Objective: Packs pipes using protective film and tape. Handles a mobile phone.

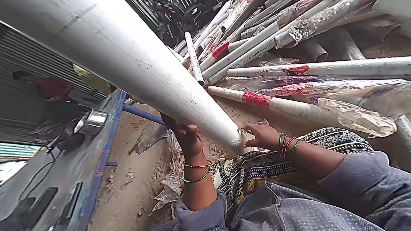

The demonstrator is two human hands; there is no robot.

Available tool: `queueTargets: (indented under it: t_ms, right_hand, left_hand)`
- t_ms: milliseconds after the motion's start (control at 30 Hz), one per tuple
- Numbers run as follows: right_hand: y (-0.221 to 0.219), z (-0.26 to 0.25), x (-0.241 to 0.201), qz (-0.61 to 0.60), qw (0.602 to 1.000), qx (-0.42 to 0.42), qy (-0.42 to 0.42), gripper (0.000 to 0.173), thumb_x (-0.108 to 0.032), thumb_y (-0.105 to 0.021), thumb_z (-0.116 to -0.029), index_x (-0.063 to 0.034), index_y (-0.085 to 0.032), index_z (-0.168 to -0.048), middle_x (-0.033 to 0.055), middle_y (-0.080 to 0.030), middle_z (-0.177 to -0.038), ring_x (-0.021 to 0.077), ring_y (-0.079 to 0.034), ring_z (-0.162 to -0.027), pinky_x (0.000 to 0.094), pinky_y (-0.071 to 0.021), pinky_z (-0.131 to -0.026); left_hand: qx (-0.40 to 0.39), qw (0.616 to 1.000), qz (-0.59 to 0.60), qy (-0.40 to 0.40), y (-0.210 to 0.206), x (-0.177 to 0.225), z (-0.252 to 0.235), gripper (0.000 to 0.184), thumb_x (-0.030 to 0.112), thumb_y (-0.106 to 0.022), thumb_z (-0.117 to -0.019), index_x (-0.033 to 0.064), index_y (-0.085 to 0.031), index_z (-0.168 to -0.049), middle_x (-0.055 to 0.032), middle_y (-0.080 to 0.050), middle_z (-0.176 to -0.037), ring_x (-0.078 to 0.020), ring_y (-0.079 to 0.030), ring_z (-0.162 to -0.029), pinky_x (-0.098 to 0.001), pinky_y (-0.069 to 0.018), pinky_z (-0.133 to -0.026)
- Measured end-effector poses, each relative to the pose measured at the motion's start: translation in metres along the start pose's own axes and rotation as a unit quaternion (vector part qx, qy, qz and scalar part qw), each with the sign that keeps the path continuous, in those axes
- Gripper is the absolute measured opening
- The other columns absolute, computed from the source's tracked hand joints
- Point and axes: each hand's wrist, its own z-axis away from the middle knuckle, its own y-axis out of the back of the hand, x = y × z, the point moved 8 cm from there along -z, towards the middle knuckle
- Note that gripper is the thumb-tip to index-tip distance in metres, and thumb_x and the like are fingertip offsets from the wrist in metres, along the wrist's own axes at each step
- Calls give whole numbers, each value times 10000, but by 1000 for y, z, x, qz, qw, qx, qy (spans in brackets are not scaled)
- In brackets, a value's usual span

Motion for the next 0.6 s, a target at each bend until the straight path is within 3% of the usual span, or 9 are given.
queueTargets:
  t_ms: [67,167,267,367,467,600]
  right_hand:
    - [-5,-2,-5,31,999,17,-10,516,-371,-683,-979,-12,-571,-1333,221,-647,-1214,393,-641,-1095,615,-477,-899]
    - [-6,-9,-7,54,997,58,4,328,-264,-565,-1051,14,-625,-1215,232,-667,-1150,410,-669,-1041,614,-503,-853]
    - [-4,-15,-5,65,995,72,16,301,-237,-504,-1080,11,-664,-1139,224,-690,-1072,412,-680,-988,612,-497,-811]
    - [-7,-17,-7,79,993,81,27,284,-222,-511,-1077,7,-676,-1116,221,-700,-1041,412,-689,-970,615,-503,-801]
    - [-14,-17,-8,101,992,76,20,262,-185,-501,-1076,7,-676,-1110,226,-706,-1038,421,-689,-994,616,-505,-819]
    - [-22,-15,-5,125,990,61,-15,263,-157,-475,-1075,-12,-676,-1158,229,-711,-1065,432,-683,-1037,624,-498,-846]
  left_hand:
    - [22,999,-38,18,0,0,-11,1382,715,-823,-648,47,-8,-1543,-13,-458,-1427,-64,-545,-1272,-285,-497,-1066]
    - [34,997,-54,43,1,-9,-23,1401,705,-838,-636,52,-7,-1556,-43,-464,-1441,-87,-552,-1275,-303,-507,-1058]
    - [24,996,-72,51,5,-19,-28,1356,763,-777,-664,67,-38,-1562,-27,-488,-1434,-80,-563,-1262,-309,-506,-1056]
    - [20,996,-62,55,7,-23,-30,1201,740,-766,-701,78,-189,-1521,17,-556,-1343,-48,-600,-1192,-280,-526,-1016]
    - [6,995,-73,63,9,-30,-36,1219,706,-748,-744,51,-113,-1552,-21,-505,-1396,-42,-565,-1223,-263,-501,-1037]
    - [34,996,-65,51,12,-41,-57,1283,635,-789,-678,-16,-90,-1534,-96,-489,-1370,-58,-575,-1180,-245,-516,-995]
